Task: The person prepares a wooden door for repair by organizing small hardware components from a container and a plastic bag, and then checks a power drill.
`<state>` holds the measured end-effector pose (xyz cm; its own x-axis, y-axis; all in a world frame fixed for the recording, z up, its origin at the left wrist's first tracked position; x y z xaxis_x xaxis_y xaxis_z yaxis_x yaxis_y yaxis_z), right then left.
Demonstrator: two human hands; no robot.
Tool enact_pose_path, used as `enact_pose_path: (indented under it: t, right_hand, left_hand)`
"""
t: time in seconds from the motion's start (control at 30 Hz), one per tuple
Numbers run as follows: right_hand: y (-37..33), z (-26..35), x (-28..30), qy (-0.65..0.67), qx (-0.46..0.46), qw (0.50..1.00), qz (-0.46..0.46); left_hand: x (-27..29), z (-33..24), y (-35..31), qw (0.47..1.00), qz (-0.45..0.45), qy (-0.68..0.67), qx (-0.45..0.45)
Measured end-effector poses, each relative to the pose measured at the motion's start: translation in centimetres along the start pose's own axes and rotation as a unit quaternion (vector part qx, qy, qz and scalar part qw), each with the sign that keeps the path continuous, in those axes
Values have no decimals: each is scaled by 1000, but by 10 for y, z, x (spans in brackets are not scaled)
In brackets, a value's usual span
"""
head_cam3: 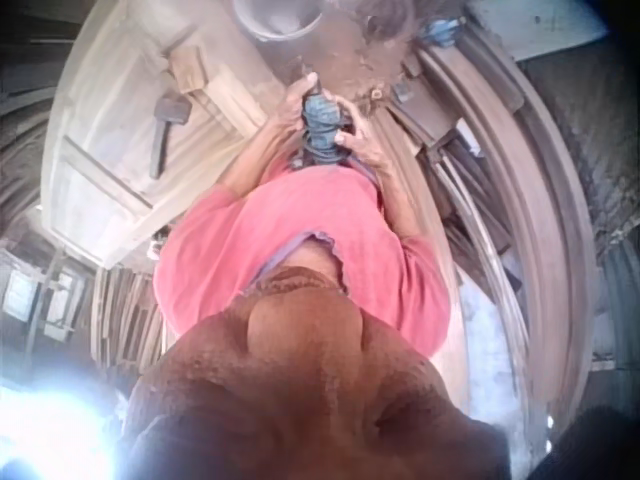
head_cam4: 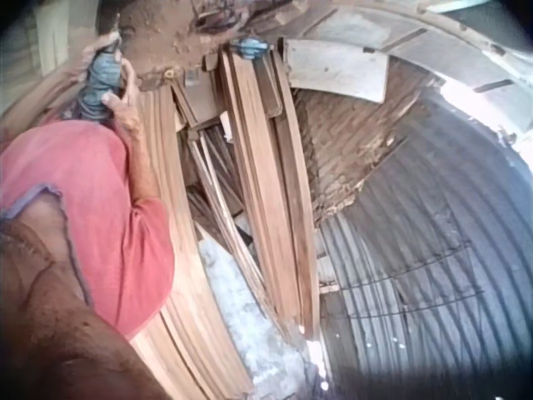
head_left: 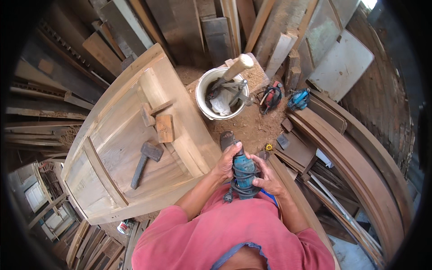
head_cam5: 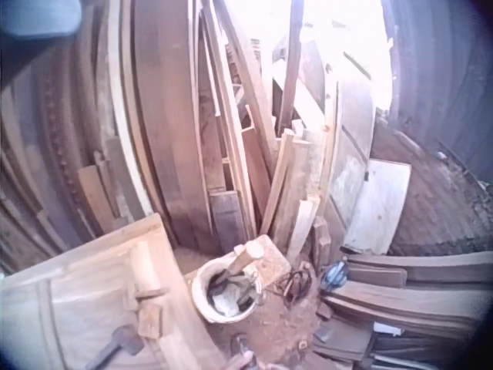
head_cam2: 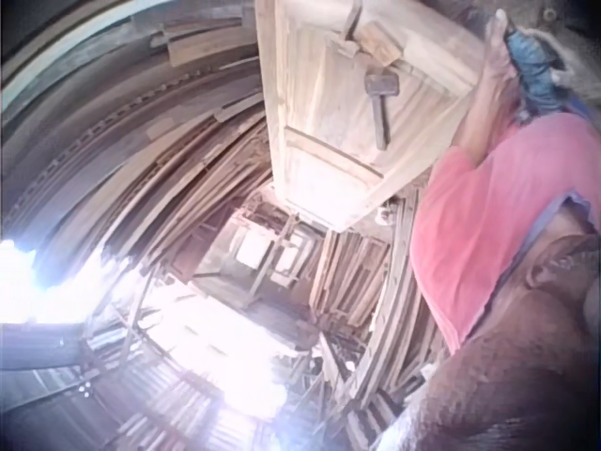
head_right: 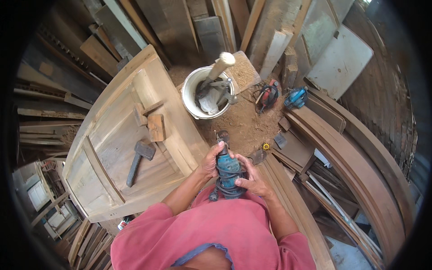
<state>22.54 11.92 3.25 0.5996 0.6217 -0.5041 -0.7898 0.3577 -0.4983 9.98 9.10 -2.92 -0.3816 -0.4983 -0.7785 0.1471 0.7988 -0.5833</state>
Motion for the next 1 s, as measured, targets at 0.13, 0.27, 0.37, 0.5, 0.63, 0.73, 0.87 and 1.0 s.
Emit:
enact_pose_path:
  t: [0.13, 0.27, 0.37, 0.5, 0.63, 0.73, 0.87, 1.0]
  right_hand:
    - [-17, -13, 20, -95, 55, 988, -110]
    - [-41, -23, 63, -90, 59, 977, -183]
    - [-60, -43, 97, 28, 46, 977, -207]
    - [-81, -51, 165, 55, 76, 949, -301]
    - [-78, -78, 259, -80, 4, 907, -413]
    - [-54, -101, 323, -169, -117, 866, -456]
    - [-4, -184, 427, -224, -228, 806, -498]
    - [55, -243, 500, -233, -276, 786, -502]
  left_hand:
    - [-26, 21, 25, 996, 13, 92, 16]
    - [-55, 53, 49, 986, 17, 156, 50]
    - [-46, 66, 75, 958, -14, 285, -9]
    - [-19, 48, 91, 896, -82, 433, -48]
    - [3, 1, 60, 659, -165, 717, -154]
    - [45, -8, 45, 422, -160, 873, -185]
    - [47, 4, 43, 314, -148, 915, -207]
    - [77, -3, 42, 386, -206, 877, -199]
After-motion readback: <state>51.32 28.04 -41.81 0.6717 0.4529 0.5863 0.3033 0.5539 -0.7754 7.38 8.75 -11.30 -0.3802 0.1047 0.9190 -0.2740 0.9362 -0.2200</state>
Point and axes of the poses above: each hand's wrist, its own y-axis towards the middle knuckle, its own x-axis out of the back of the hand, z = x × y, the point moved 9 cm from there along y, towards the middle knuckle, and after that the axes turned 3 degrees about z, right-handed, at the moved point
